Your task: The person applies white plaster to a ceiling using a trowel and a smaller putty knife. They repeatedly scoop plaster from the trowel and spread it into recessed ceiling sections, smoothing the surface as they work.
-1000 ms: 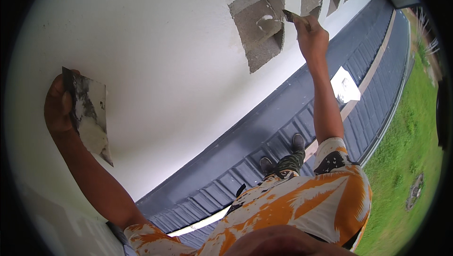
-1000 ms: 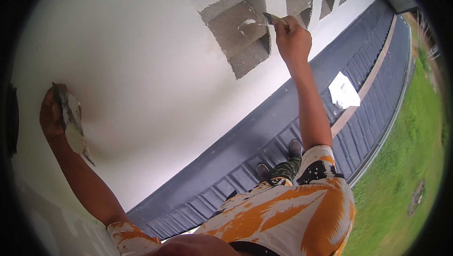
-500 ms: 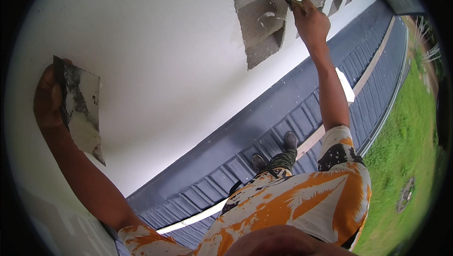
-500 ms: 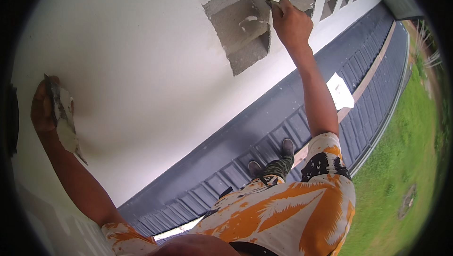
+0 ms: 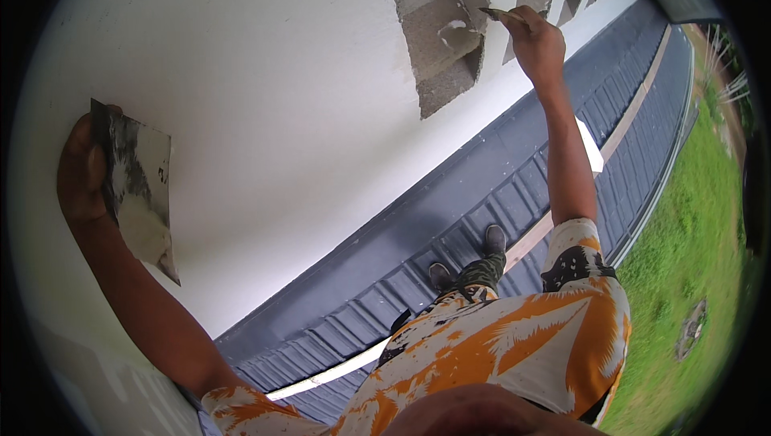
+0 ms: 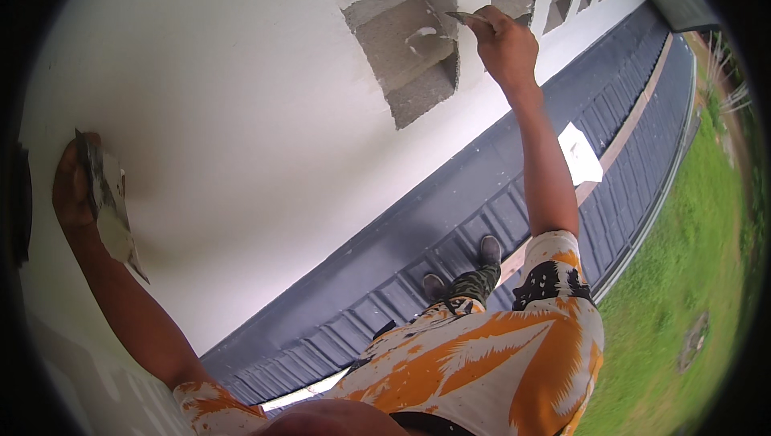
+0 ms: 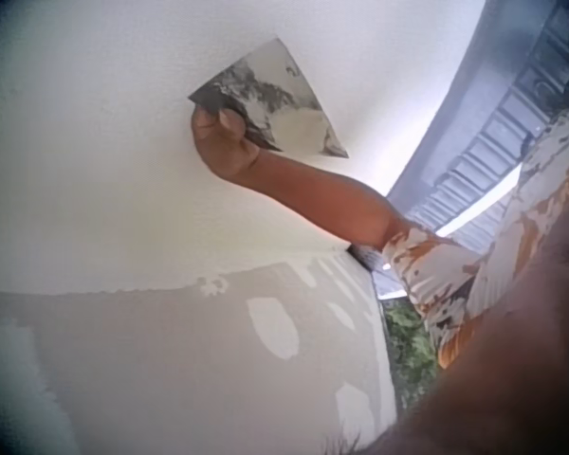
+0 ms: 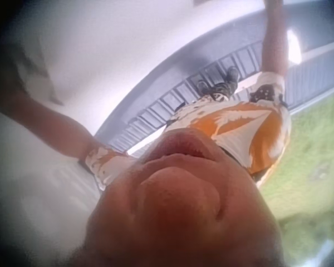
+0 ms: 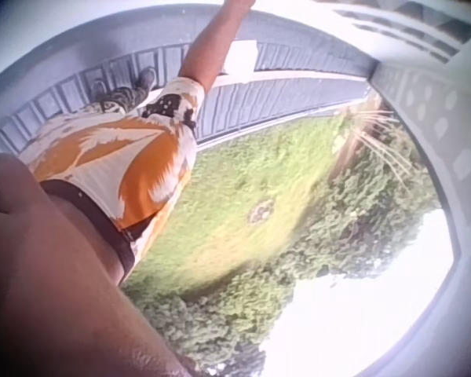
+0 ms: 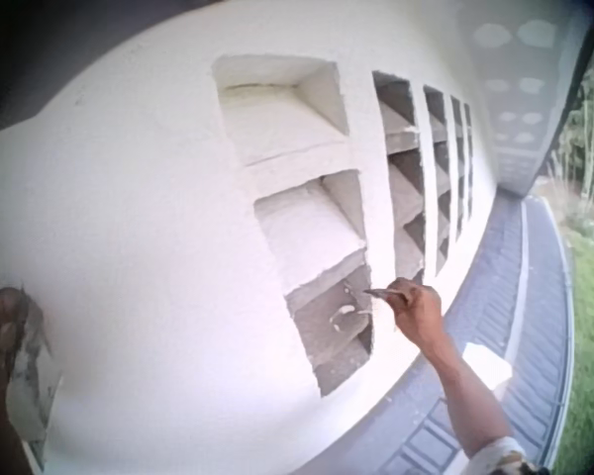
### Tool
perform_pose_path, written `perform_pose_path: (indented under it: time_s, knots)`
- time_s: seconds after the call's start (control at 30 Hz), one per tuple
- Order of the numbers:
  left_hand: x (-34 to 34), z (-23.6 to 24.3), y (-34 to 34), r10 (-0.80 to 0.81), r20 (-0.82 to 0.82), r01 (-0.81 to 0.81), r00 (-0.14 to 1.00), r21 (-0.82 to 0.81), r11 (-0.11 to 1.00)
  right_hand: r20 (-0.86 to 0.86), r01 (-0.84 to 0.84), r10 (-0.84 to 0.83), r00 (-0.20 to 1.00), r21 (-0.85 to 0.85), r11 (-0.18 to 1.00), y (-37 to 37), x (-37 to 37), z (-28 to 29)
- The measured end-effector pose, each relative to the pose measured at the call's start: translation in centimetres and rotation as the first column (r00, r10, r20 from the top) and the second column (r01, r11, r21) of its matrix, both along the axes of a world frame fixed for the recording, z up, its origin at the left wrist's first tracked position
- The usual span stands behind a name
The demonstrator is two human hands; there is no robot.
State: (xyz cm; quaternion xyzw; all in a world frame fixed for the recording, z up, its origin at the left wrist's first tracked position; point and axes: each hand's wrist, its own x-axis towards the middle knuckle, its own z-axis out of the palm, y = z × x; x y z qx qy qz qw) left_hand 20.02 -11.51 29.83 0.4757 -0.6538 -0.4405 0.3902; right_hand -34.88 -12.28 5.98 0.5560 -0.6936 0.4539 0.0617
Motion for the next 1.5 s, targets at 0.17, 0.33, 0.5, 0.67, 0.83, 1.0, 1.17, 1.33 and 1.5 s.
perform_pose_path:
  time_s: [0.17, 0.33, 0.5, 0.67, 0.83, 1.0, 1.17, 1.33, 1.5]
  knots:
    - [-1.4, -0.7, 0.0, 0.025, -0.014, -0.026, 1.000, -0.080, 0.996, -0.058, -0.136, 0.144, 0.988, 0.124, 0.983, -0.6, -4.7, -2.5]
    - [0.1, -2.7, -1.7, -0.068, 0.070, 0.083, 0.995, -0.227, 0.970, -0.104, -0.229, 0.217, 0.971, -0.121, 0.966, -2.5, -5.6, -1.0]
    - [1.5, -1.4, -2.0, -0.008, 0.099, 0.021, 0.995, -0.134, 0.991, -0.074, -0.265, 0.257, 0.964, -0.377, 0.888, -3.4, -6.4, 2.7]
    - [1.5, 0.1, -0.7, -0.111, 0.065, 0.115, 0.992, -0.061, 0.992, 0.321, -0.455, 0.499, 0.805, -0.206, 0.866, -2.8, -7.7, 2.4]
    - [0.7, -0.9, -1.1, -0.079, 0.051, 0.083, 0.996, -0.082, 0.993, 0.388, -0.559, 0.576, 0.719, -0.169, 0.812, -5.7, -9.2, 1.2]
    - [0.3, -0.4, -0.9, -0.002, 0.121, 0.014, 0.993, -0.100, 0.995, 0.434, -0.376, 0.552, 0.712, -0.429, 0.821, -5.5, -11.0, 1.3]
    - [0.3, -0.6, -0.4, -0.027, 0.159, 0.052, 0.987, -0.162, 0.985, 0.004, -0.487, 0.487, 0.873, -0.023, 0.873, -3.8, -8.6, 1.0]
    - [0.2, -0.7, -0.4, -0.109, 0.191, 0.147, 0.976, -0.200, 0.969, -0.220, -0.329, 0.305, 0.927, -0.083, 0.941, -4.3, -7.7, 4.0]
    - [-0.1, -0.8, -0.6, -0.067, 0.100, 0.082, 0.993, -0.151, 0.985, 0.142, -0.431, 0.463, 0.875, -0.207, 0.878, -2.5, -8.3, 6.5]
